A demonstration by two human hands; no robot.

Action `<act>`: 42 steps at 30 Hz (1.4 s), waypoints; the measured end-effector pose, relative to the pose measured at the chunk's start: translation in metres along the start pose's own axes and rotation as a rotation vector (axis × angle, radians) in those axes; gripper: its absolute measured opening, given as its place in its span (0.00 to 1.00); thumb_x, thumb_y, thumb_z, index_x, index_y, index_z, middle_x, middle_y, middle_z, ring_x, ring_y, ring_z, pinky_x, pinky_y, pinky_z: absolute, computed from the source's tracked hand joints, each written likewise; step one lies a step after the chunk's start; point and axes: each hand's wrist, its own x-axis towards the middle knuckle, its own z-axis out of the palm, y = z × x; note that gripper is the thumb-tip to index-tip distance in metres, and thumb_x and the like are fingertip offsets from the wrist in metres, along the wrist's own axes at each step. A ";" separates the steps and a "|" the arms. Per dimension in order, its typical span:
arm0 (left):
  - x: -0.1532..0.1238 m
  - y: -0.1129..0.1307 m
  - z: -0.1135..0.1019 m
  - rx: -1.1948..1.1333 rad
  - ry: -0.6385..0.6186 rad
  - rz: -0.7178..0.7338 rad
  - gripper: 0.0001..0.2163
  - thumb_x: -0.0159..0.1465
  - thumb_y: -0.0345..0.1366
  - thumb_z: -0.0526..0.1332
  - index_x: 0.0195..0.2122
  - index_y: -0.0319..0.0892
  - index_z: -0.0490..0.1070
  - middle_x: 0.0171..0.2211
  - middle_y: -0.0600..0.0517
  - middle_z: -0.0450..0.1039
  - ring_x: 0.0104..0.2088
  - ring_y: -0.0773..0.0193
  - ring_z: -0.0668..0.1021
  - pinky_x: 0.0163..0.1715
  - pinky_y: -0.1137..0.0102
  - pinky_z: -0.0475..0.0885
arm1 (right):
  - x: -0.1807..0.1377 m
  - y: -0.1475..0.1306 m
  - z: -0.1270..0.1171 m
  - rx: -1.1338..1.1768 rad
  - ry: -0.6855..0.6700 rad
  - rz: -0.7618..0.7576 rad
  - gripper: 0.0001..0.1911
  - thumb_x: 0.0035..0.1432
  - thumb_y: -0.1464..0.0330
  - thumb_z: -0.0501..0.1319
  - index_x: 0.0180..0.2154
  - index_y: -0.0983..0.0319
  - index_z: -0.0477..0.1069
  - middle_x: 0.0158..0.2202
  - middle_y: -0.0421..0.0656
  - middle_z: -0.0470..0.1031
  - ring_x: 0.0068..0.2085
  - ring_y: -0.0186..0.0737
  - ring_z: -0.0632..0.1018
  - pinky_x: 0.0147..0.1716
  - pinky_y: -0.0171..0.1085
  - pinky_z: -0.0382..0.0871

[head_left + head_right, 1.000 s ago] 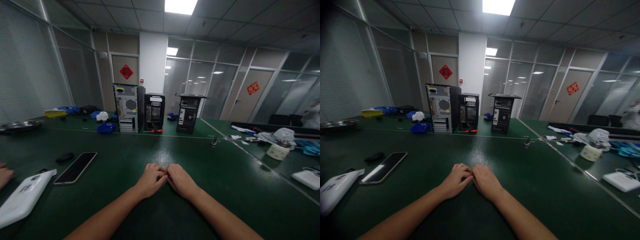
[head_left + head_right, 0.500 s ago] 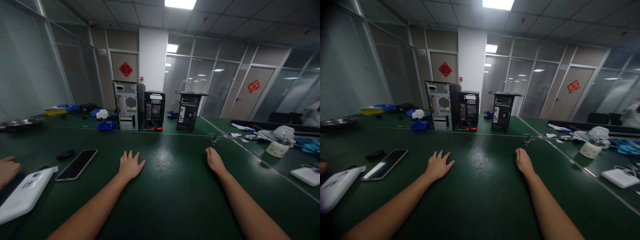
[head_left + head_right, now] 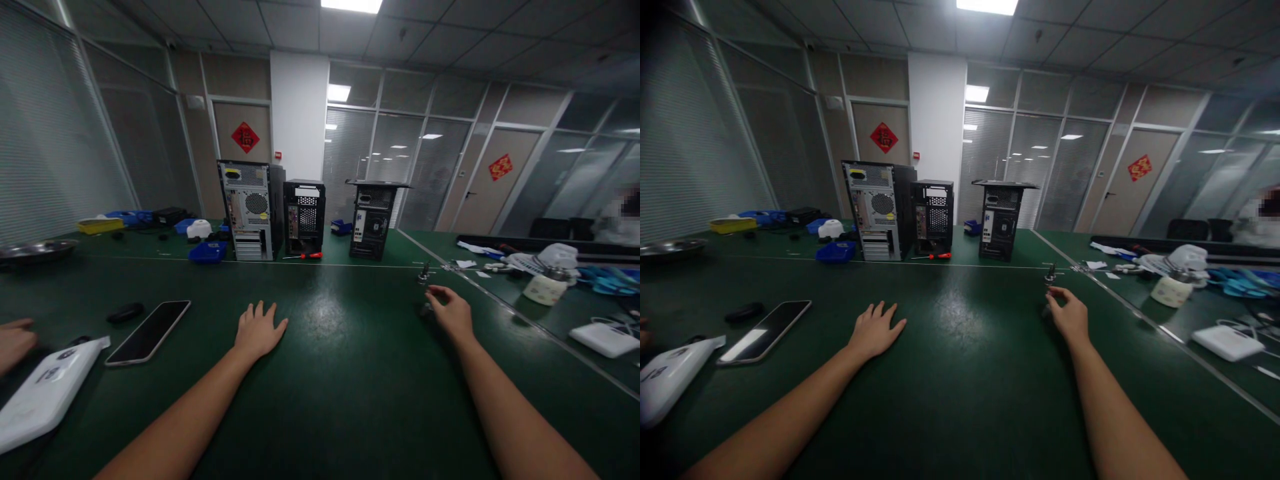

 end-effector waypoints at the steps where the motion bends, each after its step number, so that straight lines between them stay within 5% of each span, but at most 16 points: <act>1: 0.000 0.000 0.001 -0.002 -0.001 0.002 0.37 0.67 0.61 0.45 0.69 0.41 0.58 0.70 0.37 0.53 0.69 0.36 0.56 0.64 0.47 0.54 | 0.000 0.002 -0.005 -0.022 -0.011 -0.005 0.22 0.55 0.54 0.61 0.46 0.60 0.78 0.44 0.48 0.81 0.46 0.51 0.79 0.49 0.46 0.68; 13: 0.000 0.000 0.000 0.003 -0.002 0.004 0.36 0.67 0.60 0.45 0.69 0.41 0.58 0.70 0.38 0.53 0.68 0.37 0.57 0.64 0.48 0.54 | 0.003 0.019 -0.014 -0.241 -0.185 0.061 0.23 0.56 0.49 0.58 0.37 0.60 0.80 0.35 0.48 0.81 0.37 0.49 0.80 0.37 0.43 0.69; 42: -0.003 0.000 -0.005 -0.005 -0.033 0.002 0.37 0.67 0.60 0.45 0.70 0.42 0.57 0.70 0.37 0.52 0.69 0.37 0.56 0.64 0.47 0.53 | -0.003 0.014 -0.003 -0.141 -0.179 0.025 0.25 0.54 0.46 0.60 0.39 0.59 0.79 0.36 0.48 0.82 0.38 0.50 0.80 0.38 0.44 0.70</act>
